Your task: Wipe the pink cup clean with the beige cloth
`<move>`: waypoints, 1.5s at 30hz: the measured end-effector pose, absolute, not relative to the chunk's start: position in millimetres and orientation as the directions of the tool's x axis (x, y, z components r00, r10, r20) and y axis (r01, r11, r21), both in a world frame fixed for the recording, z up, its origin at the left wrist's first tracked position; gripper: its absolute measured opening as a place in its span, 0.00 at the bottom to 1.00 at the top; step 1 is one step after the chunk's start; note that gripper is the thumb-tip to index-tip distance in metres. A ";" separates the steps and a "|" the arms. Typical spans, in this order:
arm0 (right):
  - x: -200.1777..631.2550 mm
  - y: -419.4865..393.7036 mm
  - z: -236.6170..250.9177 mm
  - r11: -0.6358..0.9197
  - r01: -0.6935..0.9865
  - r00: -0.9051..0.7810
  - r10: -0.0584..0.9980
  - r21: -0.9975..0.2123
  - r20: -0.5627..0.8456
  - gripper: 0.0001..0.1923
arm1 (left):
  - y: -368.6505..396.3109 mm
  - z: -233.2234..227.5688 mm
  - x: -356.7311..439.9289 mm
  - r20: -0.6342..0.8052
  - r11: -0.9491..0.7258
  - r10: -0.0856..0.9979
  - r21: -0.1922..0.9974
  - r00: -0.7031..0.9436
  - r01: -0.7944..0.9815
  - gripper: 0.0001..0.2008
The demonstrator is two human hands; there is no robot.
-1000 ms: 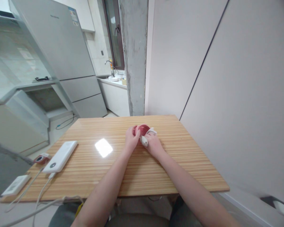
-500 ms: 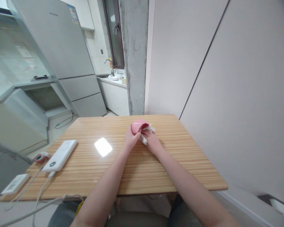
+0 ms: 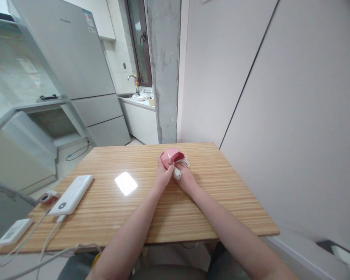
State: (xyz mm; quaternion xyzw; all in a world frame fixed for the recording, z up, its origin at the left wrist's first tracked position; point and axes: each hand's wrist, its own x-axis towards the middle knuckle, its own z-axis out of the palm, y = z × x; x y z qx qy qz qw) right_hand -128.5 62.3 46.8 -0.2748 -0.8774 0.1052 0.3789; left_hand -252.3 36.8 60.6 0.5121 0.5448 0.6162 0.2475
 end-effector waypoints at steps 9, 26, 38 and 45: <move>-115.7 78.0 62.1 0.866 0.479 -0.729 0.483 -0.142 0.486 0.13 | 29.2 81.3 -268.6 0.379 -0.199 0.892 0.819 -0.247 0.539 0.32; -133.1 70.9 56.0 0.852 0.404 -0.613 0.522 -0.333 0.593 0.13 | 30.6 78.6 -264.9 0.464 -0.276 0.823 0.831 -0.329 0.482 0.28; -131.1 68.3 45.8 0.817 0.502 -0.553 0.555 -0.283 0.621 0.14 | 42.3 62.5 -246.1 0.259 -0.266 0.835 0.962 -0.486 0.057 0.34; -131.6 73.5 49.4 0.847 0.434 -0.618 0.528 -0.308 0.582 0.15 | 38.8 78.2 -264.5 0.355 -0.241 0.850 0.919 -0.390 0.311 0.25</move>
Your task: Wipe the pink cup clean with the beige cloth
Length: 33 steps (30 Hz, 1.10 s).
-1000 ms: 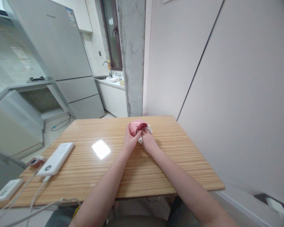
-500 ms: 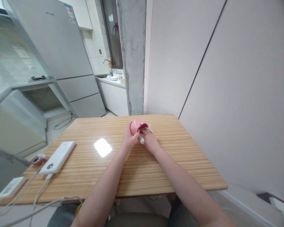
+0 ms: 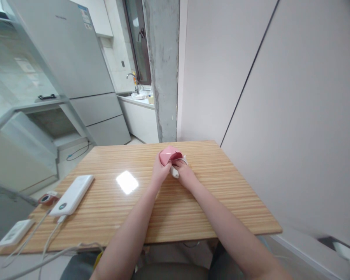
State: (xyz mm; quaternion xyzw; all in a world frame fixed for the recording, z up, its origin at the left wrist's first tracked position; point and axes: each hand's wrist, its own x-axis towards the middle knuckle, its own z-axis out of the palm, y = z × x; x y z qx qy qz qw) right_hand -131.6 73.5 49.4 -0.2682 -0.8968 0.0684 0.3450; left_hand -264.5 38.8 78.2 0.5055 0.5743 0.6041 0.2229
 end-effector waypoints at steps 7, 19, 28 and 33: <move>-131.4 66.4 51.6 0.774 0.585 -0.562 0.603 -0.244 0.567 0.13 | 28.6 95.2 -267.2 0.380 -0.210 0.865 0.867 -0.326 0.453 0.30; -134.4 62.7 56.7 0.834 0.524 -0.654 0.524 -0.173 0.545 0.14 | 21.8 96.3 -273.8 0.450 -0.063 0.806 0.711 -0.384 0.700 0.27; -121.0 61.9 63.0 0.825 0.528 -0.540 0.510 -0.202 0.669 0.14 | 22.6 95.5 -279.6 0.422 -0.032 0.802 0.737 -0.422 0.675 0.23; -135.2 58.6 56.6 0.839 0.513 -0.676 0.525 -0.181 0.517 0.14 | 22.4 92.8 -273.9 0.442 -0.042 0.801 0.714 -0.404 0.699 0.24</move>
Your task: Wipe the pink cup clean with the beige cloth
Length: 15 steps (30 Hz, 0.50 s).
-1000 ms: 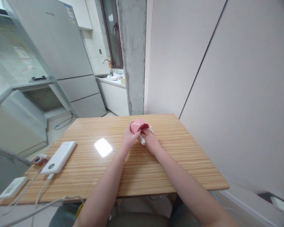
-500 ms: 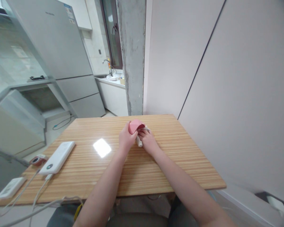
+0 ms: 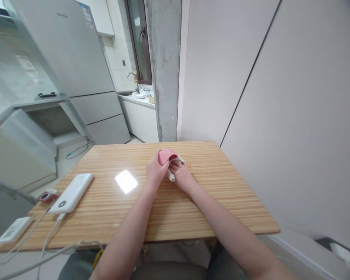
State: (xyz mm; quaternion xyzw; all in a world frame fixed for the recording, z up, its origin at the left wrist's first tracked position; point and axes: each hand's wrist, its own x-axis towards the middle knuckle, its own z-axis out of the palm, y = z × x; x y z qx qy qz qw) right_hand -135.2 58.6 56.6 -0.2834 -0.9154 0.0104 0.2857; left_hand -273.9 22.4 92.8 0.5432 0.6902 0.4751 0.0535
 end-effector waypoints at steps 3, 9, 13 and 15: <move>-140.1 58.6 54.1 0.802 0.567 -0.652 0.576 -0.187 0.494 0.15 | 24.8 90.7 -275.4 0.426 -0.072 0.805 0.762 -0.414 0.644 0.24; -135.2 66.6 51.6 0.819 0.526 -0.626 0.556 -0.230 0.547 0.12 | 35.6 81.8 -271.0 0.332 -0.141 0.840 0.898 -0.430 0.416 0.28; -136.6 67.7 47.7 0.825 0.458 -0.538 0.554 -0.332 0.635 0.16 | 42.8 68.1 -257.2 0.296 -0.236 0.829 0.954 -0.474 0.182 0.36; -137.8 68.6 46.1 0.833 0.426 -0.529 0.547 -0.355 0.649 0.17 | 43.9 63.4 -253.4 0.286 -0.238 0.827 0.958 -0.484 0.159 0.33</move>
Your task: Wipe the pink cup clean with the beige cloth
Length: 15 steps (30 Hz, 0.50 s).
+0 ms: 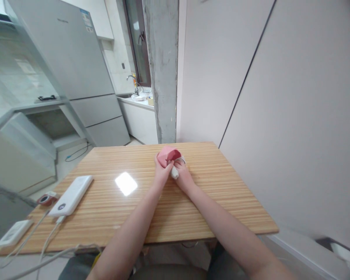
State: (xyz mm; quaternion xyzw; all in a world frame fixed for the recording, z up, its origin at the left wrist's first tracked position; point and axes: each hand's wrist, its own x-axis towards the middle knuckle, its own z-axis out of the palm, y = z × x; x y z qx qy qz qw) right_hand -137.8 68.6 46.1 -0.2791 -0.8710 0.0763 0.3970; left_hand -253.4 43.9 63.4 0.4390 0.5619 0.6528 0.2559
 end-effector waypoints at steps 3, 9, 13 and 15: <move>-135.6 71.9 47.3 0.848 0.415 -0.567 0.524 -0.329 0.636 0.15 | 41.7 64.8 -258.1 0.290 -0.184 0.820 0.950 -0.494 0.253 0.24; -125.0 73.1 57.1 0.837 0.519 -0.647 0.517 -0.172 0.561 0.12 | 34.5 82.6 -276.9 0.278 -0.115 0.886 0.907 -0.370 0.406 0.20; -127.6 70.2 54.8 0.829 0.511 -0.594 0.531 -0.226 0.605 0.11 | 37.8 79.2 -266.1 0.253 -0.144 0.855 0.954 -0.452 0.261 0.35; -130.2 69.3 52.4 0.832 0.475 -0.559 0.537 -0.287 0.632 0.11 | 40.5 73.4 -258.2 0.252 -0.186 0.836 0.966 -0.487 0.180 0.40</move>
